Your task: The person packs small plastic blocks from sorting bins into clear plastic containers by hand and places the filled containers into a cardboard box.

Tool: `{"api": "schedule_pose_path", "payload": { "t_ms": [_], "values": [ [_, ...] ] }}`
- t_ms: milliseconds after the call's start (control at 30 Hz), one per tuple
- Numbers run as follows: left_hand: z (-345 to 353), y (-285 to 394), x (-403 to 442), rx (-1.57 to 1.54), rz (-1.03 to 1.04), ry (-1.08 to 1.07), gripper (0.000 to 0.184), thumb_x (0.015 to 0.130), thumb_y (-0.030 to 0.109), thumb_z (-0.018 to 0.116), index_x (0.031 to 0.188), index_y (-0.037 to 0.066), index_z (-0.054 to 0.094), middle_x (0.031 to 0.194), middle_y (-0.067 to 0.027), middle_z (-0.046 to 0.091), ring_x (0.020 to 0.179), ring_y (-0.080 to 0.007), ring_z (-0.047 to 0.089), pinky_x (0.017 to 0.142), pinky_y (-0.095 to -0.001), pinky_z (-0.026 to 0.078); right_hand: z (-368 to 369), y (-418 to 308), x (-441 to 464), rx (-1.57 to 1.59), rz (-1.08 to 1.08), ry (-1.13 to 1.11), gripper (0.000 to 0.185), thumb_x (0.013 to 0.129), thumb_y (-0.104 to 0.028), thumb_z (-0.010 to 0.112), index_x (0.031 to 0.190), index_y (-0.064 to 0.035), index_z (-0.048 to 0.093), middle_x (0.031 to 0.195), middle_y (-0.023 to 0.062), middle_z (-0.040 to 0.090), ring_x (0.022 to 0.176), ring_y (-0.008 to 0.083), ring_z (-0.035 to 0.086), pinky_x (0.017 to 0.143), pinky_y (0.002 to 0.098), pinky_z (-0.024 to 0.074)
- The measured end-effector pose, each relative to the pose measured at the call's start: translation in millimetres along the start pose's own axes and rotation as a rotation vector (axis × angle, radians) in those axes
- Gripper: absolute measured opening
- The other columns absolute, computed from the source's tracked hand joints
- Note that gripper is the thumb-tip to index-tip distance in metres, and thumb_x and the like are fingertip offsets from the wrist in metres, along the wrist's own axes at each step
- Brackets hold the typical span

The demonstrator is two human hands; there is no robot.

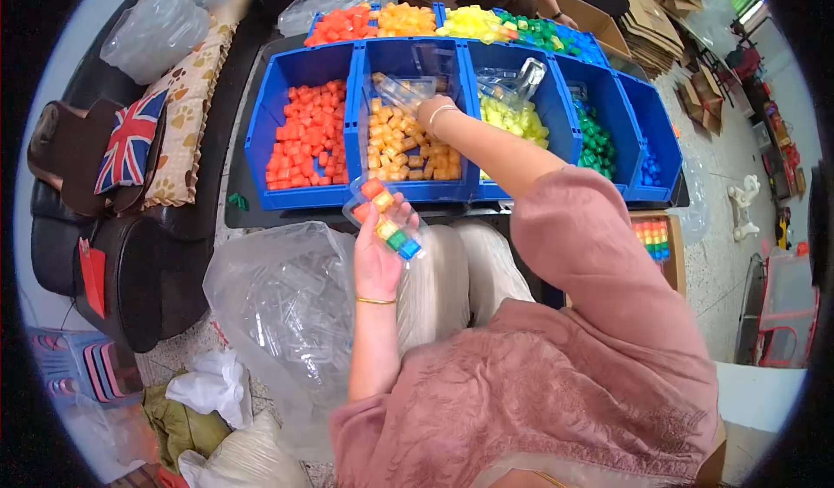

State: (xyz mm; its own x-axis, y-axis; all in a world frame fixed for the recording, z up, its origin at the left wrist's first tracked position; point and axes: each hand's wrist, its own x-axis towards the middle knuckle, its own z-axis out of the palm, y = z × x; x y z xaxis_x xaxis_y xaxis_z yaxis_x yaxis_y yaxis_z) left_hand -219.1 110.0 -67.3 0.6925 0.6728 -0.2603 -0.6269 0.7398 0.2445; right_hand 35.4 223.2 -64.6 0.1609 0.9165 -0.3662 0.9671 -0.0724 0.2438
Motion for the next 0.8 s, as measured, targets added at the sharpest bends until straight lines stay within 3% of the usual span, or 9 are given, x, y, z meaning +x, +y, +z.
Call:
{"api": "schedule_pose_path", "payload": {
  "t_ms": [133, 200, 267, 367, 433, 533, 600, 667, 800],
  "values": [
    [-8.2, -3.1, 6.3, 0.001, 0.022, -0.006, 0.033, 0.097, 0.029, 0.05, 0.117, 0.003, 0.055, 0.112, -0.0089, 0.062, 0.104, -0.0223, 0.058, 0.096, -0.0405, 0.045, -28.5, -4.6, -49.1, 0.152, -0.001, 0.262, 0.023, 0.076, -0.011, 0.063, 0.098, -0.0049, 0.068, 0.1, 0.0168, 0.067, 0.097, 0.0308, 0.064, 0.081, 0.0394, 0.0525],
    [-13.6, -6.5, 13.6, -0.04, 0.007, -0.049, 0.038, 0.097, 0.028, 0.049, 0.124, 0.001, 0.049, 0.117, -0.0109, 0.058, 0.108, -0.0235, 0.056, 0.1, -0.0403, 0.042, -12.8, -11.9, -82.3, 0.528, -0.216, 0.645, 0.018, 0.075, -0.013, 0.062, 0.089, -0.0021, 0.065, 0.091, 0.0175, 0.065, 0.089, 0.0345, 0.062, 0.076, 0.041, 0.051],
    [-0.5, -13.8, 16.5, 0.038, 0.011, 0.009, 0.039, 0.097, 0.03, 0.049, 0.126, 0.004, 0.048, 0.12, -0.0093, 0.058, 0.11, -0.0233, 0.055, 0.101, -0.0394, 0.04, -32.7, -26.7, -156.2, 0.822, -0.343, 0.611, 0.017, 0.075, -0.016, 0.064, 0.084, -0.0019, 0.06, 0.085, 0.0164, 0.061, 0.085, 0.0354, 0.06, 0.073, 0.043, 0.0483],
    [17.6, -30.0, 17.7, 0.178, -0.017, 0.053, 0.038, 0.097, 0.031, 0.048, 0.127, 0.007, 0.049, 0.12, -0.0068, 0.058, 0.109, -0.0224, 0.055, 0.098, -0.0382, 0.041, -9.4, -38.0, -194.9, 0.769, -0.317, 0.715, 0.016, 0.075, -0.017, 0.064, 0.081, -0.0053, 0.055, 0.083, 0.0123, 0.057, 0.079, 0.0324, 0.058, 0.068, 0.0423, 0.047],
    [20.8, -40.8, 19.4, 0.252, -0.091, 0.0, 0.037, 0.098, 0.031, 0.046, 0.128, 0.009, 0.049, 0.12, -0.0055, 0.058, 0.11, -0.0219, 0.055, 0.096, -0.0378, 0.042, 4.6, -29.4, -205.2, 0.678, -0.452, 0.886, 0.013, 0.074, -0.014, 0.063, 0.083, -0.0069, 0.055, 0.083, 0.0095, 0.058, 0.079, 0.0291, 0.058, 0.067, 0.0398, 0.0484],
    [35.3, -66.0, 22.1, 0.288, -0.14, -0.009, 0.039, 0.097, 0.032, 0.048, 0.127, 0.007, 0.048, 0.118, -0.0063, 0.058, 0.106, -0.0201, 0.055, 0.091, -0.0373, 0.044, 19.0, -4.7, -219.5, 0.56, -0.453, 0.997, 0.009, 0.074, -0.011, 0.062, 0.08, -0.0086, 0.055, 0.08, 0.0069, 0.053, 0.076, 0.0259, 0.056, 0.066, 0.0367, 0.0481],
    [44.9, -81.8, 24.9, 0.224, -0.203, -0.039, 0.039, 0.097, 0.03, 0.049, 0.128, 0.006, 0.048, 0.118, -0.0077, 0.058, 0.107, -0.0213, 0.055, 0.091, -0.0385, 0.045, 29.6, 13.3, -237.4, 0.55, -0.397, 0.996, 0.01, 0.073, -0.013, 0.063, 0.079, -0.0081, 0.057, 0.079, 0.0075, 0.055, 0.075, 0.0258, 0.057, 0.066, 0.0364, 0.0488],
    [53.4, -94.9, 27.7, 0.133, -0.28, -0.044, 0.038, 0.096, 0.027, 0.051, 0.127, 0.004, 0.048, 0.116, -0.0096, 0.059, 0.107, -0.0225, 0.057, 0.094, -0.0404, 0.045, 45.2, 40.7, -251.8, 0.764, -0.298, 1.017, 0.009, 0.08, -0.013, 0.064, 0.086, -0.0078, 0.061, 0.083, 0.0094, 0.059, 0.077, 0.0266, 0.059, 0.067, 0.0355, 0.0486],
    [55.9, -108.5, 32.3, 0.174, -0.262, -0.028, 0.033, 0.093, 0.016, 0.055, 0.123, 0.002, 0.049, 0.115, -0.0112, 0.06, 0.105, -0.0238, 0.059, 0.097, -0.043, 0.045, 106.7, 153.4, -250.5, 0.754, 0.525, 1.153, 0.017, 0.082, -0.015, 0.067, 0.093, -0.0031, 0.062, 0.087, 0.0145, 0.062, 0.084, 0.0327, 0.061, 0.074, 0.0405, 0.0494]
  ]
}}
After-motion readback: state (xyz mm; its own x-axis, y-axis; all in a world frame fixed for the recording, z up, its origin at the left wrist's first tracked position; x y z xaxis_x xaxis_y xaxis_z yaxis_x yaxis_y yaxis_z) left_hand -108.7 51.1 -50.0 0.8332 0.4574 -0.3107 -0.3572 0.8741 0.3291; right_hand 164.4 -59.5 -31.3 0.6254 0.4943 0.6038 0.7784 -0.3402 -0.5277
